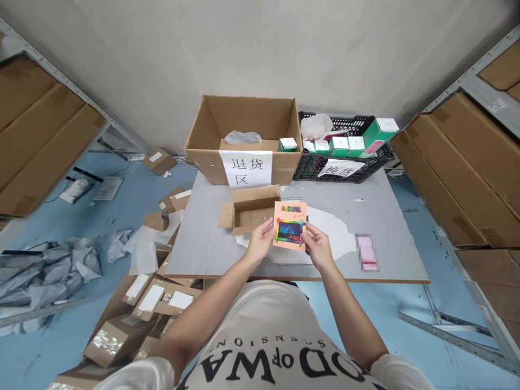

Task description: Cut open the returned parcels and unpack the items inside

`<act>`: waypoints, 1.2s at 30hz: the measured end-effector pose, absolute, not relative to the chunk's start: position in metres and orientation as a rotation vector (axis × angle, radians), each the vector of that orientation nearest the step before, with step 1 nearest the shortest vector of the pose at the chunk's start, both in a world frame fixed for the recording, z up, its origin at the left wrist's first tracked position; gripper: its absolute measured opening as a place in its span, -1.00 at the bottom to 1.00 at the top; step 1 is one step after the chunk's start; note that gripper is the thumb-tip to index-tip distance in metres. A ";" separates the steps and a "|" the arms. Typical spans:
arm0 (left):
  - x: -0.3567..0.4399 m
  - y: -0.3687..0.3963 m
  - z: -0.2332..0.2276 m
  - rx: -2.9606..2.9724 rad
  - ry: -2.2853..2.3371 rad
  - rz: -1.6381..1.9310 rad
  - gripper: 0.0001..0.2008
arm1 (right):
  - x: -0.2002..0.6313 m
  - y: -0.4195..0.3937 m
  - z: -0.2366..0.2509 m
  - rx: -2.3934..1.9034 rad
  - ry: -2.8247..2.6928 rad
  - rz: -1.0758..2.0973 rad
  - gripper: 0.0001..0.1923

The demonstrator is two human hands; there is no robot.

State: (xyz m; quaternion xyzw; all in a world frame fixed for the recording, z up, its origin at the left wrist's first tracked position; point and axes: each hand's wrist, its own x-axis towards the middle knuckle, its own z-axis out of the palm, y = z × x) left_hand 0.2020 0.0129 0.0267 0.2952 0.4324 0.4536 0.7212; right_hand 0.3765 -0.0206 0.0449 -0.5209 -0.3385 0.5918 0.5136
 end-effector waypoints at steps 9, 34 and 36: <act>0.226 -0.014 0.048 0.615 0.815 1.060 -0.59 | 0.334 -0.049 0.063 -1.365 -1.566 0.987 -0.46; 0.190 0.033 0.043 0.367 0.626 0.856 -0.68 | 0.355 -0.023 0.048 -1.365 -0.722 1.430 -0.47; 0.192 0.035 0.041 0.377 0.622 0.858 -0.67 | 0.357 -0.021 0.046 -1.394 -0.728 1.417 -0.46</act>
